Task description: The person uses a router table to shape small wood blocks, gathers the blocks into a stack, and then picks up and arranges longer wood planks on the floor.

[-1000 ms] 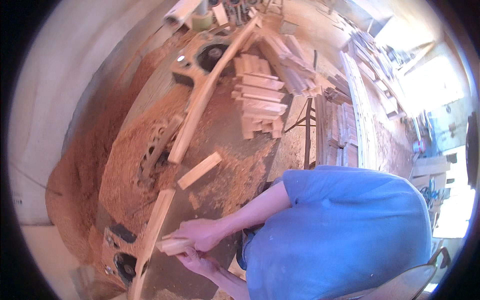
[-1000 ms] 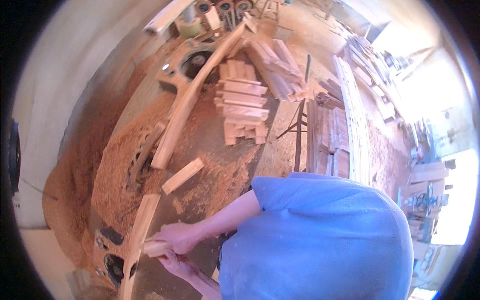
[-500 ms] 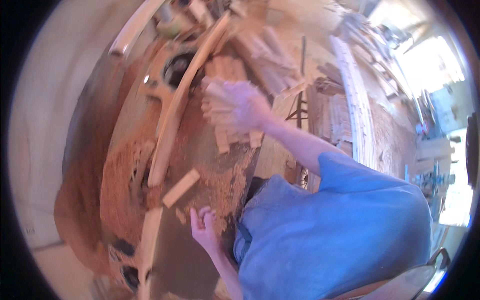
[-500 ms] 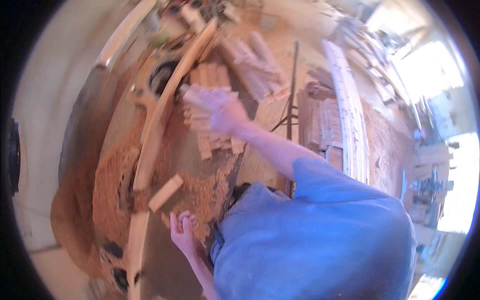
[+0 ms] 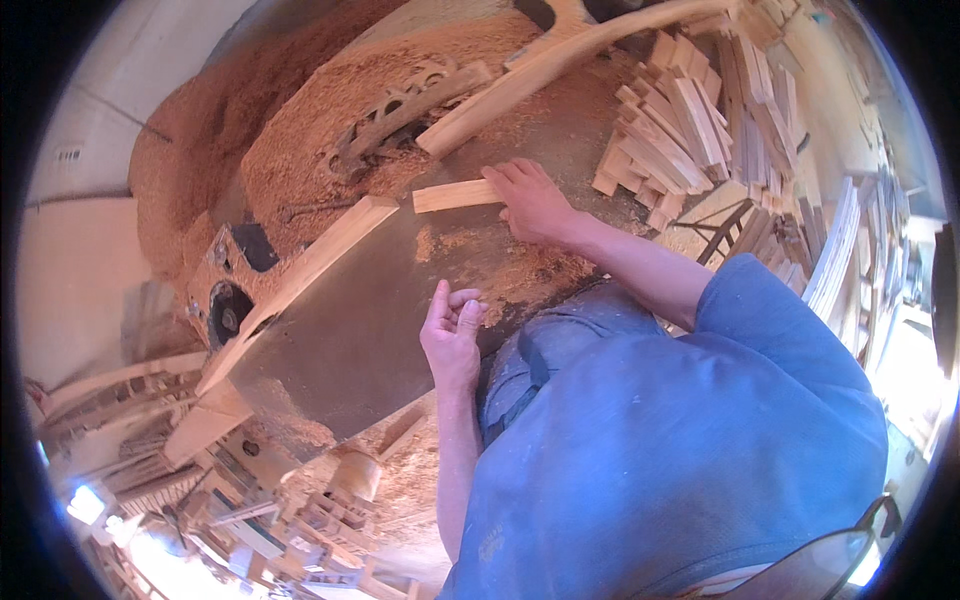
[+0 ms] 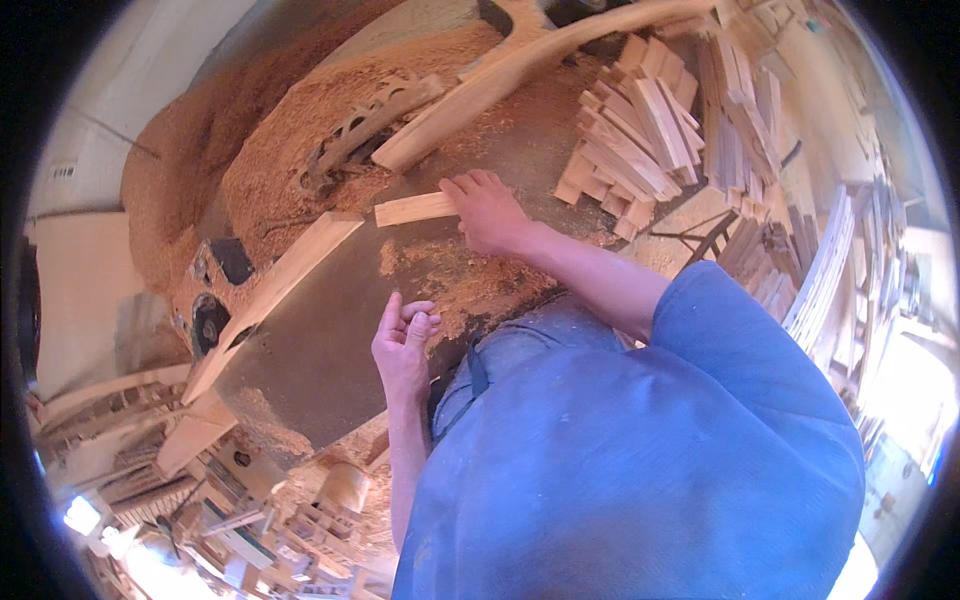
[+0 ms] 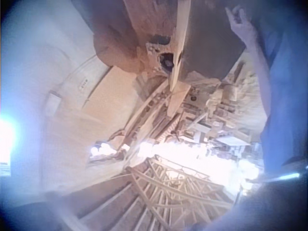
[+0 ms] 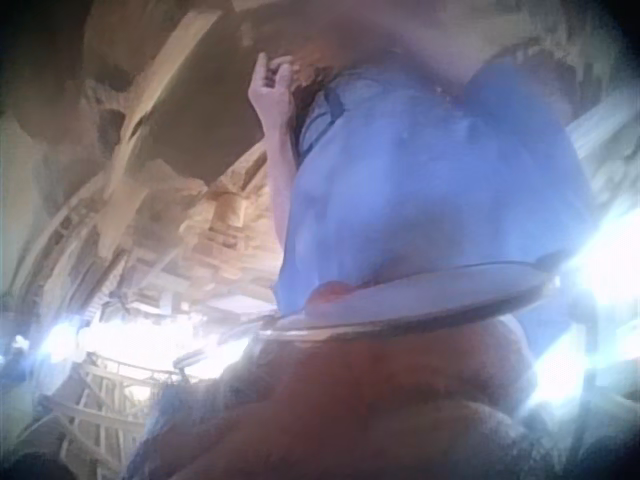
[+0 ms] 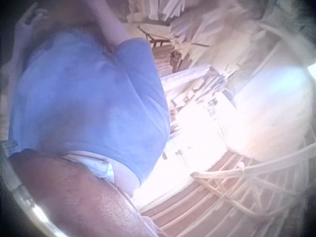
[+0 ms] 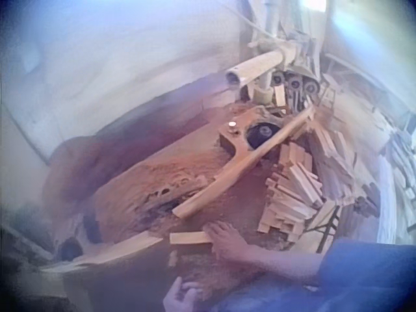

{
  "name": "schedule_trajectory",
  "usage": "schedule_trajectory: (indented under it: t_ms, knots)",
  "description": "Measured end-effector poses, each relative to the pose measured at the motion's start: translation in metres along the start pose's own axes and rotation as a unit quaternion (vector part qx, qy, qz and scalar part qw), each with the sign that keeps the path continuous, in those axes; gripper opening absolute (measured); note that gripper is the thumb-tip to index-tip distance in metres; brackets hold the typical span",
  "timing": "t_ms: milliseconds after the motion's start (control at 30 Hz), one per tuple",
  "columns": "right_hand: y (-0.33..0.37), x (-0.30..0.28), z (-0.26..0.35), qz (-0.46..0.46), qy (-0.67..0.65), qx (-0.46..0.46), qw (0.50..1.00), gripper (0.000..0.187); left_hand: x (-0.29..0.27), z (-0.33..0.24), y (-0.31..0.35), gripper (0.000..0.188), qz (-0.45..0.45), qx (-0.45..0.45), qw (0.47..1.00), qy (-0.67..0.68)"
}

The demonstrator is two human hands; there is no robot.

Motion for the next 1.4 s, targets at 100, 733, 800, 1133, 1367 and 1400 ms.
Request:
schedule_trajectory:
  t_ms: [100,733,800,1133,1367,1400]
  knots:
    - [-0.018,0.012,-0.004,0.094,-0.081,0.066,0.99,0.048,-0.021,0.009,0.003,0.068,-0.037,-0.018,0.998,0.04]
    - [-0.024,0.121,0.089,0.271,-0.604,0.222,0.716,0.05,-0.099,0.012,-0.052,0.035,-0.205,0.06,0.927,0.307]
    - [-0.031,0.126,0.096,0.241,-0.528,0.236,0.779,0.048,-0.12,0.021,-0.059,0.031,-0.24,0.035,0.911,0.334]
    - [-0.059,0.167,0.192,0.249,-0.545,0.15,0.786,0.052,-0.245,0.027,-0.112,0.025,-0.463,-0.004,0.844,0.269]
    - [-0.069,0.171,0.214,0.295,-0.581,0.135,0.747,0.069,-0.232,0.002,-0.119,0.034,-0.47,-0.055,0.863,0.18]
    - [-0.068,0.172,0.216,0.296,-0.594,0.134,0.736,0.07,-0.234,0.003,-0.119,0.035,-0.472,-0.053,0.863,0.172]
Point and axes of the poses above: each hand's wrist, its own y-axis away from the middle knuckle, its own x-axis out of the palm, z = x × y, the point moved 8 cm from there along -y, towards the middle knuckle
